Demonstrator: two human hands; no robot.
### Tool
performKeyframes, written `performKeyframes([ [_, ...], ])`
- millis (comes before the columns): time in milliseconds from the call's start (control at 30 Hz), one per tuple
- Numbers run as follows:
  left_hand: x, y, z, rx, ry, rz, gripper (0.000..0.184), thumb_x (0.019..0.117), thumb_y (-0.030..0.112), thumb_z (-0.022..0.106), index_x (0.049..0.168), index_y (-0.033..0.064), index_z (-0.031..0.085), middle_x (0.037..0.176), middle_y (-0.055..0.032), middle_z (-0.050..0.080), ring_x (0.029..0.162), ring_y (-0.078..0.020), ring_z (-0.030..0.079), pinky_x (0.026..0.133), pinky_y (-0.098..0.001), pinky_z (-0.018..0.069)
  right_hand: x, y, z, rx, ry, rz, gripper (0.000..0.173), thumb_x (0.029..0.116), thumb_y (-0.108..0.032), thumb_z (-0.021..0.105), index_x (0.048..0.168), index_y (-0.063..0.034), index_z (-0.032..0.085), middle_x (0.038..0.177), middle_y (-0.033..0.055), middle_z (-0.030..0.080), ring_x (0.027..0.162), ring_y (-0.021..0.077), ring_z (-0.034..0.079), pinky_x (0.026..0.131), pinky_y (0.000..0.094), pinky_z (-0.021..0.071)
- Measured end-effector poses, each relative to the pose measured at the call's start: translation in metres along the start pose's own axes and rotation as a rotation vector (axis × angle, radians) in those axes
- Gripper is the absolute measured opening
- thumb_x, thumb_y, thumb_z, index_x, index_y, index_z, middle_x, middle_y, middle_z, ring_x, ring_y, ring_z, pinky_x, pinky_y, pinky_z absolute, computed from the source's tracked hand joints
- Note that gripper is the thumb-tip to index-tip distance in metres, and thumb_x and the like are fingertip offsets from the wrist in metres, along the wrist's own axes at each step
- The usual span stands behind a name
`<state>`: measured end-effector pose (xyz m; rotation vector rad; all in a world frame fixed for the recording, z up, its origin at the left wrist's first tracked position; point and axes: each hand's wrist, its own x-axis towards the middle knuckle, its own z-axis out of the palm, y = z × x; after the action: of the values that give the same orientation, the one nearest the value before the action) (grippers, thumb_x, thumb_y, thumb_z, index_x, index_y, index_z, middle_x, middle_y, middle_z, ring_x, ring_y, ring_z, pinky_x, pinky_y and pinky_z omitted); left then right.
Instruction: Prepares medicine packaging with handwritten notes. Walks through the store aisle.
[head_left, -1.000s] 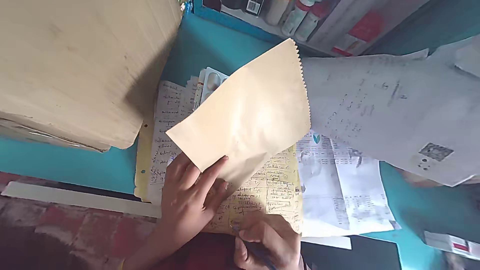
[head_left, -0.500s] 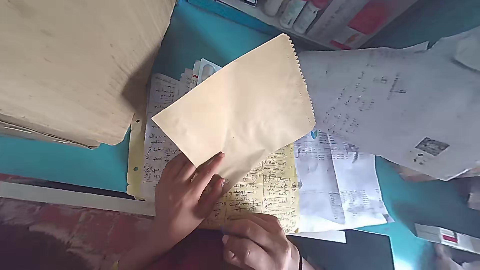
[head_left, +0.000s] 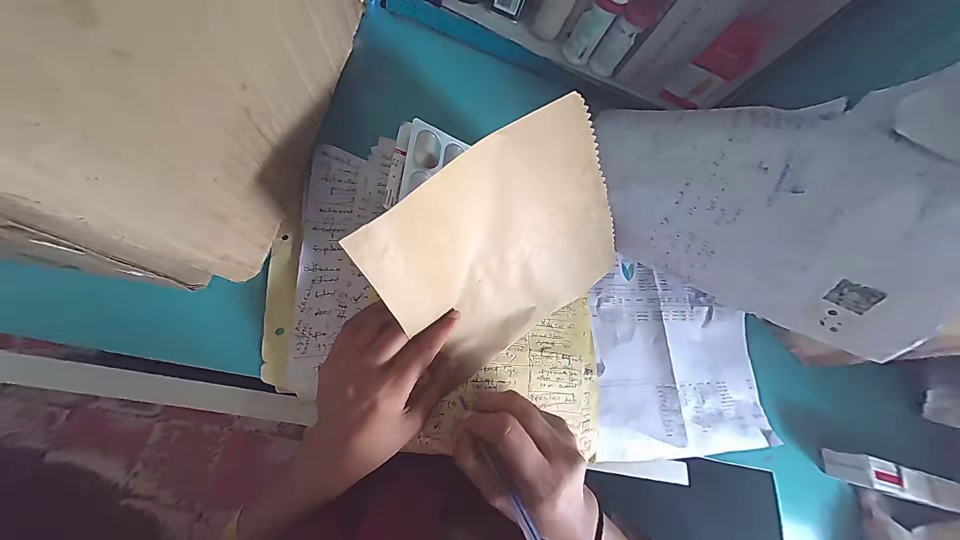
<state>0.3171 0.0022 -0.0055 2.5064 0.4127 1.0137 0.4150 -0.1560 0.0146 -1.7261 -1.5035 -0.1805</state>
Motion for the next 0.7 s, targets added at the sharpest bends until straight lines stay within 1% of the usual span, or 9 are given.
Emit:
performKeyframes([
  [67, 0.000, 0.000, 0.000, -0.009, -0.004, 0.006, 0.032, 0.0972, 0.034, 0.062, 0.116, 0.0134, 0.077, 0.112, -0.0111, 0.075, 0.116, -0.0269, 0.065, 0.105, -0.0415, 0.0452, 0.002, -0.001, 0.000, 0.002, 0.002, 0.015, 0.006, 0.0928, -0.010, 0.064, 0.090, -0.0053, 0.063, 0.083, 0.0080, 0.066, 0.078, 0.0089, 0.065, 0.068, 0.0135, 0.0519],
  [100, 0.000, 0.000, -0.001, -0.007, -0.006, 0.007, 0.031, 0.0961, 0.034, 0.063, 0.115, 0.0141, 0.078, 0.112, -0.0103, 0.075, 0.116, -0.0261, 0.065, 0.104, -0.0409, 0.0452, 0.004, -0.001, -0.001, 0.025, 0.017, 0.068, 0.007, 0.0919, -0.011, 0.064, 0.090, -0.0042, 0.064, 0.082, 0.0078, 0.067, 0.077, 0.0067, 0.065, 0.068, 0.0124, 0.0519],
  [167, 0.001, 0.000, -0.001, -0.005, -0.004, 0.008, 0.030, 0.0939, 0.032, 0.065, 0.114, 0.0149, 0.078, 0.111, -0.0084, 0.075, 0.114, -0.0241, 0.066, 0.104, -0.0392, 0.0451, 0.012, -0.001, -0.005, 0.099, 0.053, 0.199, 0.009, 0.0873, -0.008, 0.066, 0.090, -0.0001, 0.064, 0.079, 0.0067, 0.067, 0.070, -0.0001, 0.063, 0.064, 0.0089, 0.0512],
  [233, 0.001, 0.001, -0.001, -0.008, -0.003, 0.008, 0.029, 0.0934, 0.030, 0.065, 0.114, 0.0146, 0.078, 0.110, -0.0079, 0.075, 0.115, -0.0237, 0.066, 0.105, -0.0392, 0.0451, 0.019, -0.001, -0.008, 0.143, 0.059, 0.279, 0.011, 0.0848, -0.007, 0.068, 0.091, 0.0014, 0.064, 0.079, 0.0058, 0.067, 0.065, -0.0029, 0.062, 0.060, 0.0085, 0.0517],
  [333, 0.001, 0.000, 0.000, -0.019, 0.013, 0.011, 0.028, 0.0924, 0.029, 0.066, 0.113, 0.0148, 0.078, 0.111, -0.0072, 0.075, 0.117, -0.0233, 0.065, 0.106, -0.0386, 0.0445, 0.023, 0.005, -0.008, 0.160, 0.021, 0.360, 0.011, 0.0817, -0.011, 0.069, 0.086, -0.0009, 0.065, 0.077, 0.0034, 0.065, 0.064, -0.0036, 0.060, 0.058, 0.0089, 0.0512],
  [467, -0.001, 0.000, 0.000, -0.012, 0.016, 0.004, 0.030, 0.0911, 0.029, 0.067, 0.116, 0.0165, 0.078, 0.115, -0.0067, 0.075, 0.120, -0.0233, 0.064, 0.106, -0.0388, 0.0454, 0.021, 0.014, -0.008, 0.300, -0.027, 0.504, 0.010, 0.0768, -0.013, 0.071, 0.081, -0.0071, 0.064, 0.070, -0.0064, 0.063, 0.059, -0.0085, 0.055, 0.052, 0.0083, 0.0448],
  [533, -0.001, 0.000, 0.000, -0.010, 0.010, 0.006, 0.029, 0.0922, 0.029, 0.067, 0.116, 0.0166, 0.078, 0.115, -0.0064, 0.075, 0.119, -0.0230, 0.064, 0.106, -0.0388, 0.0455, 0.018, 0.014, -0.007, 0.309, -0.030, 0.508, 0.011, 0.0768, -0.014, 0.071, 0.080, -0.0079, 0.064, 0.069, -0.0076, 0.063, 0.058, -0.0092, 0.055, 0.051, 0.0080, 0.0451],
  [633, 0.000, 0.000, 0.000, -0.016, 0.018, 0.013, 0.028, 0.0920, 0.028, 0.067, 0.115, 0.0159, 0.078, 0.112, -0.0069, 0.075, 0.117, -0.0235, 0.065, 0.105, -0.0391, 0.0458, 0.015, 0.014, -0.004, 0.246, -0.017, 0.473, 0.012, 0.0766, -0.016, 0.071, 0.079, -0.0066, 0.064, 0.067, -0.0053, 0.062, 0.056, -0.0081, 0.054, 0.050, 0.0084, 0.0435],
  [700, 0.000, 0.000, 0.000, -0.015, 0.023, 0.014, 0.028, 0.0923, 0.029, 0.067, 0.115, 0.0162, 0.078, 0.111, -0.0067, 0.075, 0.117, -0.0232, 0.065, 0.104, -0.0388, 0.0459, 0.014, 0.014, -0.002, 0.231, 0.001, 0.468, 0.012, 0.0765, -0.017, 0.072, 0.079, -0.0066, 0.065, 0.067, -0.0046, 0.063, 0.057, -0.0076, 0.055, 0.050, 0.0087, 0.0443],
])
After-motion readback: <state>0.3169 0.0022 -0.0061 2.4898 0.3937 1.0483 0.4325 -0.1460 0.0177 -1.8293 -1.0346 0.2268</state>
